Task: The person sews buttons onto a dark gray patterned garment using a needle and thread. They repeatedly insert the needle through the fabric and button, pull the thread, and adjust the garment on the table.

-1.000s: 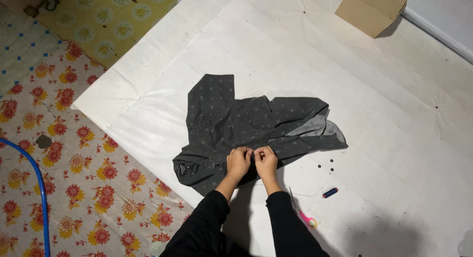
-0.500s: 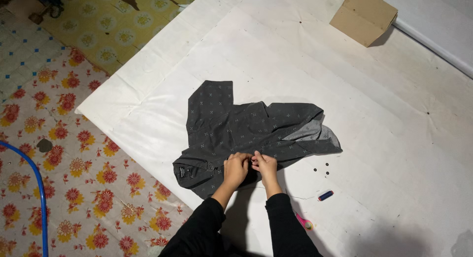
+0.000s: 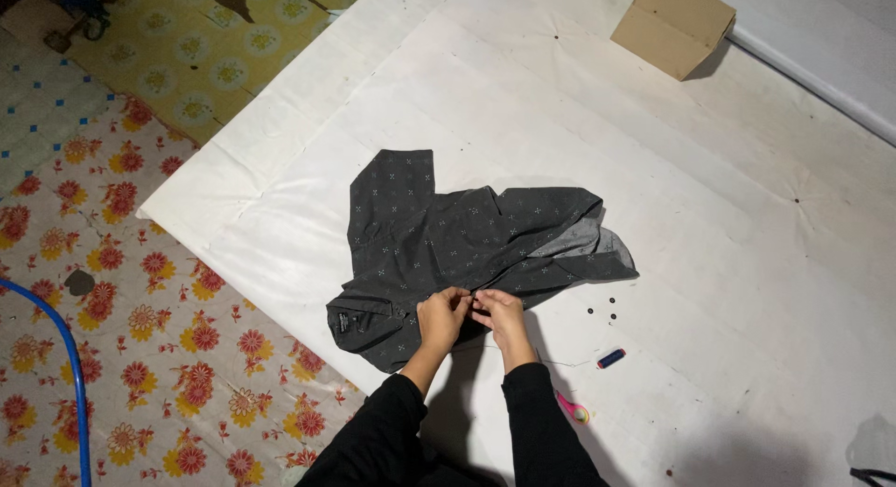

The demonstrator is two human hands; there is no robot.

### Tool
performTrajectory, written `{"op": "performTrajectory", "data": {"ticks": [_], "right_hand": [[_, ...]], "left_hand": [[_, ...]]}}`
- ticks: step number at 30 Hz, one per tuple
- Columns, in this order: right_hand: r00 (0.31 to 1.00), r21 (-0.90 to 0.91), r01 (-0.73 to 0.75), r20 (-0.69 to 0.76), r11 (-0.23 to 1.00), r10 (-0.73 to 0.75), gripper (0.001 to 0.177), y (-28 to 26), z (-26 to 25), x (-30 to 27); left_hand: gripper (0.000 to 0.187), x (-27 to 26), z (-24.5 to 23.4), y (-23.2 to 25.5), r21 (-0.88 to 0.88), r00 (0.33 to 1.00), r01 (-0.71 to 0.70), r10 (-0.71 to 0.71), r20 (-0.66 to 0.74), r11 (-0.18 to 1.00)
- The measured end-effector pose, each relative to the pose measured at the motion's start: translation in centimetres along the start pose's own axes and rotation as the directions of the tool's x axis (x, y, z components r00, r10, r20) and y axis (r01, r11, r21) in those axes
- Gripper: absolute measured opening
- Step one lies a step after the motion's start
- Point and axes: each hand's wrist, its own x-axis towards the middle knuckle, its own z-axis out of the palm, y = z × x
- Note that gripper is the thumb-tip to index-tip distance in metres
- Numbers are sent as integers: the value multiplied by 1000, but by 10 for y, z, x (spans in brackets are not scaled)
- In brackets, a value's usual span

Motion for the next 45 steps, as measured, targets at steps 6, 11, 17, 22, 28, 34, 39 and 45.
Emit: {"op": "performTrajectory", "data": {"ticks": [6,11,17,22,28,34,39,45], "right_hand": [[999,117,37,27,992,-41,13,1,3,-9],[999,172,21,24,985,-25,13,3,3,-9],[999,145,30,-30,989,-26,13,3,9,-14],[996,107,43,-79,993,-35,12,-4,12,-19],[994,141,77,-87,987,-65,8,-18,12,-27],[996,118,59,-74,991,-50,7,-28,11,-30],[999,159,44,-38,986,-39,6,-23,8,-20],[993,200,78,66,977,-93,20,-17,-8,-8]], "left_hand": [[17,-1,-7,7,135,984,-152,164,-77,979],[13,-5,-13,13,135,943,-293,309,-119,946],[7,-5,-14,15,335,876,-425,475,-81,841],[9,3,-8,11,465,818,-514,576,12,721],[14,19,1,-5,-7,986,-92,90,-144,996],[27,51,-24,-9,60,997,-5,10,-83,998],[51,44,-41,5,150,777,-587,605,-173,796],[21,31,-10,-19,-30,942,-141,143,303,990]]}}
